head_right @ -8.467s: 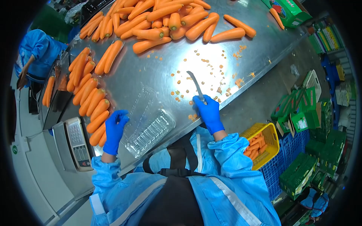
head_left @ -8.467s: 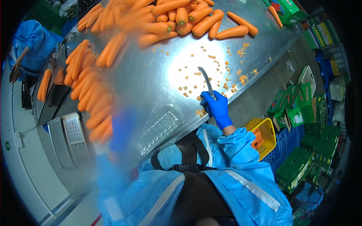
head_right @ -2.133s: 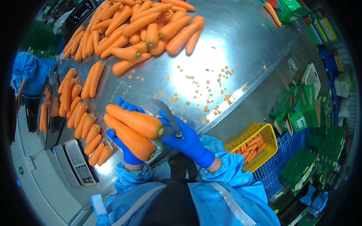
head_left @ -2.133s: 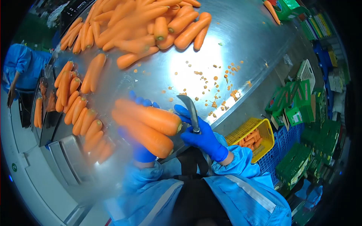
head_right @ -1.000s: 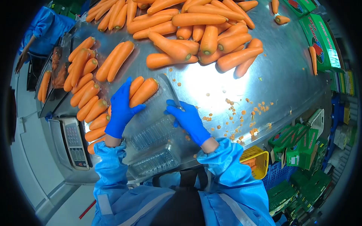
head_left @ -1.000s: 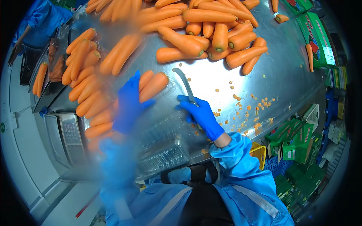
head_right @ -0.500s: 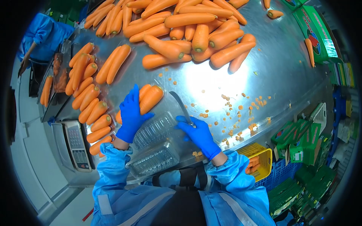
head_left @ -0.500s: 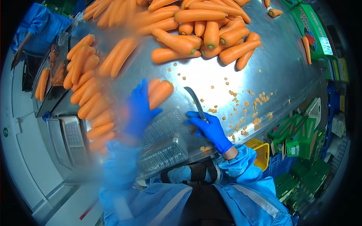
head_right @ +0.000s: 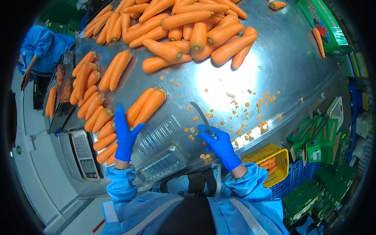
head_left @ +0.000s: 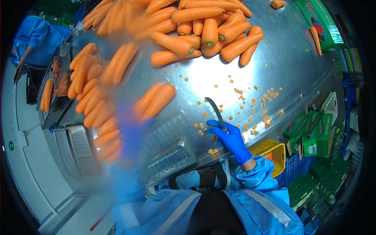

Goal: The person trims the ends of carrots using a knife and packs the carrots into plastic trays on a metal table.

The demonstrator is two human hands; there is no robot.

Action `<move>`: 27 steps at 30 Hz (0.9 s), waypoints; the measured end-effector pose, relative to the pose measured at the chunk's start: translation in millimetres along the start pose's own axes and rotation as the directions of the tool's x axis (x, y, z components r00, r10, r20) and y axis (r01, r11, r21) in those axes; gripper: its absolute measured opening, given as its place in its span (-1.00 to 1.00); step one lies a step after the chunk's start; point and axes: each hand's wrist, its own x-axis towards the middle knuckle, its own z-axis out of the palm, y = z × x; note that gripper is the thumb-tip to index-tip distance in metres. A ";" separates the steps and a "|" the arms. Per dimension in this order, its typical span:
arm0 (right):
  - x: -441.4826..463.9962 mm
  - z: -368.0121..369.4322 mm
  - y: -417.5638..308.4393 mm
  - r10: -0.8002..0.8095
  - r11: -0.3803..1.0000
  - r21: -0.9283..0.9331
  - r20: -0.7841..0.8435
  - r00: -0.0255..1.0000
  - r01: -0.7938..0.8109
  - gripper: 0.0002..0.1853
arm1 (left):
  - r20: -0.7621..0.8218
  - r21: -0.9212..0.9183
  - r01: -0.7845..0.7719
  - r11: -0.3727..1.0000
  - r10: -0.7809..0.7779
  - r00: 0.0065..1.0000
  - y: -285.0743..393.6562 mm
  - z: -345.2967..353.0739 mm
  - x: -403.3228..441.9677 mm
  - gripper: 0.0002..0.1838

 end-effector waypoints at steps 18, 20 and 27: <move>-21.5 13.1 7.1 -0.032 0.999 -0.002 -0.012 0.999 0.032 -0.62 | -0.052 0.339 -0.109 0.935 0.134 0.990 3.2 11.0 43.8 -0.16; -24.3 12.3 10.0 -0.041 0.999 -0.015 0.002 0.999 0.041 -0.64 | 0.127 0.129 -0.086 0.988 0.069 0.989 27.0 2.8 17.4 -0.26; -27.1 19.0 26.4 -0.067 0.990 -0.127 0.005 0.998 0.067 -0.61 | 0.202 -0.180 0.177 0.968 -0.139 0.969 23.1 14.7 -38.4 -0.50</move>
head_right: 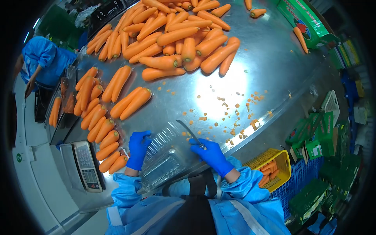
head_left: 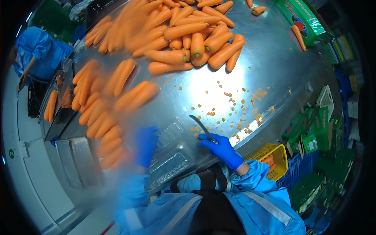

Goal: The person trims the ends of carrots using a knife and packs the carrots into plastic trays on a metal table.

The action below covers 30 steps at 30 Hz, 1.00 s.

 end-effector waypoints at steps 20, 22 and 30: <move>146.0 -26.5 -141.9 -0.699 0.670 -0.433 -0.093 0.709 0.604 -0.09 | -0.094 -0.138 -0.338 0.931 0.327 0.940 125.0 42.1 122.4 -0.63; 173.4 -21.0 -164.2 -0.724 0.582 -0.572 -0.041 0.688 0.578 -0.07 | -0.044 -0.156 -0.325 0.933 0.322 0.946 121.2 55.9 120.7 -0.63; 253.5 -5.5 -161.6 -0.677 0.478 -0.738 0.036 0.735 0.477 -0.17 | -0.027 -0.010 -0.327 0.945 0.327 0.945 95.5 50.7 142.5 -0.63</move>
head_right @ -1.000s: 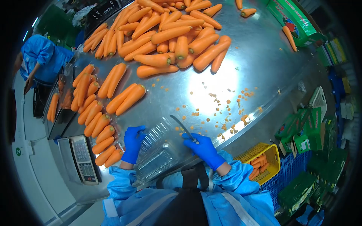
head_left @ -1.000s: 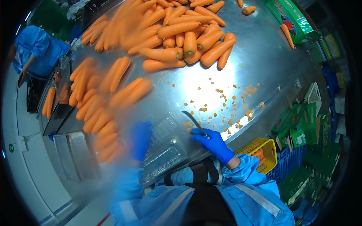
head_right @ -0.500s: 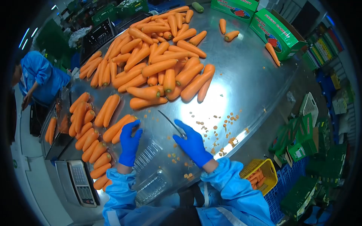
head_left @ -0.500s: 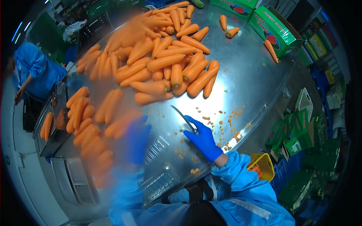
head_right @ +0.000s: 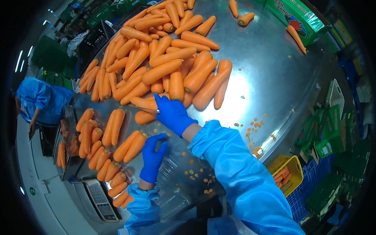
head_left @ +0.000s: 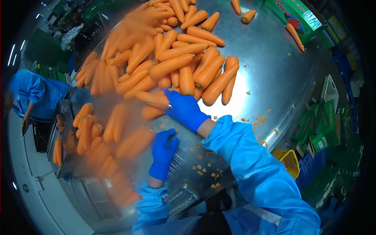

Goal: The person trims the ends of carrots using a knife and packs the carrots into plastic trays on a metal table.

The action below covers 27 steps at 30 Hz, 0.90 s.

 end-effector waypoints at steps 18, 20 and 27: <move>-220.3 -56.8 19.8 0.451 -0.198 0.890 0.454 0.768 -0.411 -0.55 | 0.122 0.584 -0.206 0.785 0.166 0.978 -22.1 -11.3 85.8 -0.28; -234.0 -52.7 22.2 0.378 -0.310 0.870 0.482 0.790 -0.383 -0.50 | 0.107 0.596 -0.264 0.758 0.251 0.962 -27.0 -6.6 89.5 -0.29; -263.4 -76.0 -3.4 0.112 -0.581 0.733 0.502 0.858 -0.353 -0.26 | 0.202 0.493 -0.286 0.821 0.212 0.956 -38.5 -0.9 110.8 -0.39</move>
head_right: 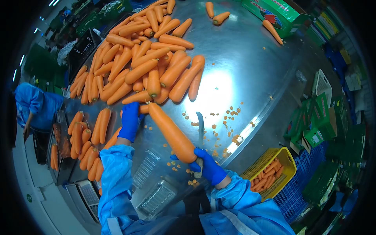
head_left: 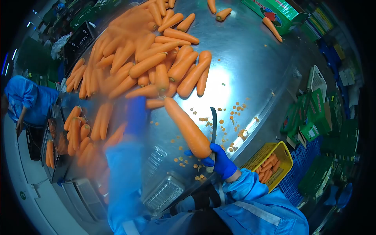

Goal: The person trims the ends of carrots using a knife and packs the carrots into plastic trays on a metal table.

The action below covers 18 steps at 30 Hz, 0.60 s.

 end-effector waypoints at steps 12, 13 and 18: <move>-47.9 40.4 0.8 -0.318 0.721 -0.684 -0.183 0.930 0.112 -0.31 | 0.331 -0.785 0.015 -0.619 -0.400 0.855 128.5 -63.4 -114.6 -0.42; -47.7 45.8 3.8 -0.347 0.655 -0.748 -0.168 0.923 0.110 -0.28 | 0.351 -0.790 0.035 -0.612 -0.405 0.844 133.3 -51.8 -129.6 -0.41; -50.6 37.3 38.8 -0.595 0.135 -0.962 0.115 0.796 0.239 -0.24 | 0.367 -0.816 0.060 -0.575 -0.434 0.823 177.0 -23.8 -156.5 -0.34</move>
